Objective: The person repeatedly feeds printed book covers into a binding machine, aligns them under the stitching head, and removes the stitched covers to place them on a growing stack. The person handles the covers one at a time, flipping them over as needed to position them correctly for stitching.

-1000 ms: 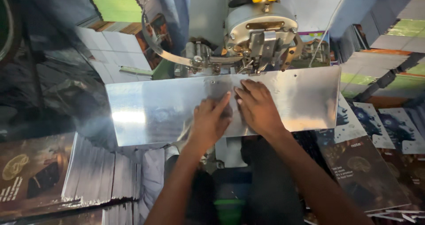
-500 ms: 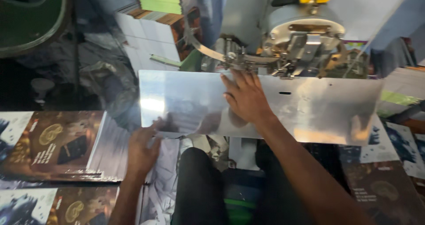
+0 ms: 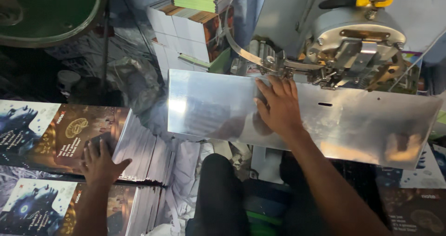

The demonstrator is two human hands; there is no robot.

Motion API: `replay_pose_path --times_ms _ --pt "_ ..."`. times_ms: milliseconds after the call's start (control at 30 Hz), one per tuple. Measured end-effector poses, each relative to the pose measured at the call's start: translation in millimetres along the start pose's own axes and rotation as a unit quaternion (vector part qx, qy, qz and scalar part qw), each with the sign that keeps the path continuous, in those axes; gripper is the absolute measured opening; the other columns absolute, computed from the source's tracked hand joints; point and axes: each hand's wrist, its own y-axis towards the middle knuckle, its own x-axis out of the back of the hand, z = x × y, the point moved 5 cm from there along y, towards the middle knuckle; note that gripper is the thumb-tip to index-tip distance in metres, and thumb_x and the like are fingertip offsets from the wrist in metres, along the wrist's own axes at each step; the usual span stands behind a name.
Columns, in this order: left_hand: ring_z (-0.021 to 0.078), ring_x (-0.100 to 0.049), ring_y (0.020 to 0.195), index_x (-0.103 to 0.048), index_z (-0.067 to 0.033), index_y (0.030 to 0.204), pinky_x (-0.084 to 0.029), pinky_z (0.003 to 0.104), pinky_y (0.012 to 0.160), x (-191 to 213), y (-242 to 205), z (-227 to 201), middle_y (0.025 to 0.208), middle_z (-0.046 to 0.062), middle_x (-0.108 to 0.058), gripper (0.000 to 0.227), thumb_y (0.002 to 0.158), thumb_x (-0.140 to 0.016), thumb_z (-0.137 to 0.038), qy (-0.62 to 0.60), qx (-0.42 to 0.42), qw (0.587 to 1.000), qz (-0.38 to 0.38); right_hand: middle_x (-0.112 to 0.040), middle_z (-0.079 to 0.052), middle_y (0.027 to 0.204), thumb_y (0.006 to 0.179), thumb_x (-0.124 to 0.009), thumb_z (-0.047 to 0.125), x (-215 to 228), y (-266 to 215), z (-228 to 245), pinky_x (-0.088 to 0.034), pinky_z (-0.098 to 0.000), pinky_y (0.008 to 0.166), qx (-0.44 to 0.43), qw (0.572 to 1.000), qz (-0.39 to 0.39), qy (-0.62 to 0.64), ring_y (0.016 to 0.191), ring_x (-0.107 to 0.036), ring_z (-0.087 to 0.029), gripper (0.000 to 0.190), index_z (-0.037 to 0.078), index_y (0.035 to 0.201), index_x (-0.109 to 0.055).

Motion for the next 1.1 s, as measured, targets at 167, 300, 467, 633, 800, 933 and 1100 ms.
replay_pose_path --times_ms 167,300,467,633,800,933,1100 --pt "0.031 -0.012 0.159 -0.024 -0.0225 0.165 -0.018 0.066 0.117 -23 0 13 0.174 0.012 -0.013 0.11 0.075 -0.079 -0.055 0.078 -0.001 0.997 -0.023 -0.056 -0.017 0.143 0.092 -0.072 0.029 0 -1 3 -0.026 -0.0534 0.122 -0.008 1.0 -0.004 -0.003 0.136 -0.048 -0.037 0.053 0.012 0.141 -0.063" --pt "0.0334 -0.021 0.157 -0.034 -0.0214 0.161 -0.024 0.066 0.116 -24 -12 10 0.171 0.014 -0.024 0.088 0.085 -0.071 -0.046 0.047 -0.038 0.995 -0.084 -0.056 -0.017 0.141 0.092 -0.072 0.028 0 0 5 -0.026 -0.0528 0.122 -0.006 1.0 -0.002 0.001 0.136 -0.048 -0.037 0.053 0.01 0.141 -0.064" --pt "0.032 -0.033 0.155 -0.044 -0.0219 0.159 -0.034 0.062 0.114 -25 -29 0 0.169 0.011 -0.037 0.075 0.087 -0.067 -0.026 0.059 -0.045 0.991 -0.111 -0.056 -0.017 0.141 0.092 -0.073 0.028 0 -2 5 -0.026 -0.0537 0.122 -0.009 1.0 -0.007 0.003 0.135 -0.048 -0.037 0.052 0.01 0.141 -0.064" --pt "0.0301 -0.044 0.15 -0.054 -0.0231 0.152 -0.043 0.057 0.112 -3 -57 -16 0.16 0.008 -0.05 0.066 0.087 -0.064 -0.017 0.07 -0.085 0.983 -0.147 -0.055 -0.017 0.144 0.094 -0.072 0.028 -2 -1 6 -0.025 -0.0546 0.123 -0.009 1.0 -0.008 0.0 0.138 -0.047 -0.036 0.052 0.011 0.142 -0.064" --pt "0.0346 -0.05 0.141 -0.061 -0.0191 0.139 -0.047 0.058 0.099 29 -88 -25 0.148 0.007 -0.058 0.058 0.081 -0.067 -0.017 0.011 -0.099 0.983 -0.153 -0.053 -0.018 0.146 0.094 -0.071 0.027 -4 -4 5 -0.022 -0.0566 0.125 -0.016 1.0 0.006 -0.005 0.141 -0.044 -0.037 0.053 0.011 0.144 -0.062" --pt "0.0391 -0.056 0.128 -0.065 -0.0155 0.134 -0.05 0.05 0.106 61 -103 -29 0.138 0.01 -0.066 0.051 0.083 -0.067 -0.017 -0.019 -0.135 0.969 -0.204 -0.05 -0.02 0.15 0.089 -0.072 0.028 -4 -4 8 -0.021 -0.0597 0.122 -0.018 1.0 0.014 -0.01 0.143 -0.041 -0.039 0.06 0.01 0.145 -0.061" --pt "0.0417 -0.06 0.121 -0.069 -0.012 0.129 -0.05 0.048 0.1 90 -122 -36 0.12 0.015 -0.071 0.036 0.094 -0.068 -0.02 -0.043 -0.113 0.97 -0.211 -0.048 -0.03 0.148 0.08 -0.075 0.032 -11 -11 30 -0.03 -0.0601 0.112 -0.023 0.999 -0.006 -0.039 0.138 -0.041 -0.046 0.062 0.002 0.133 -0.064"
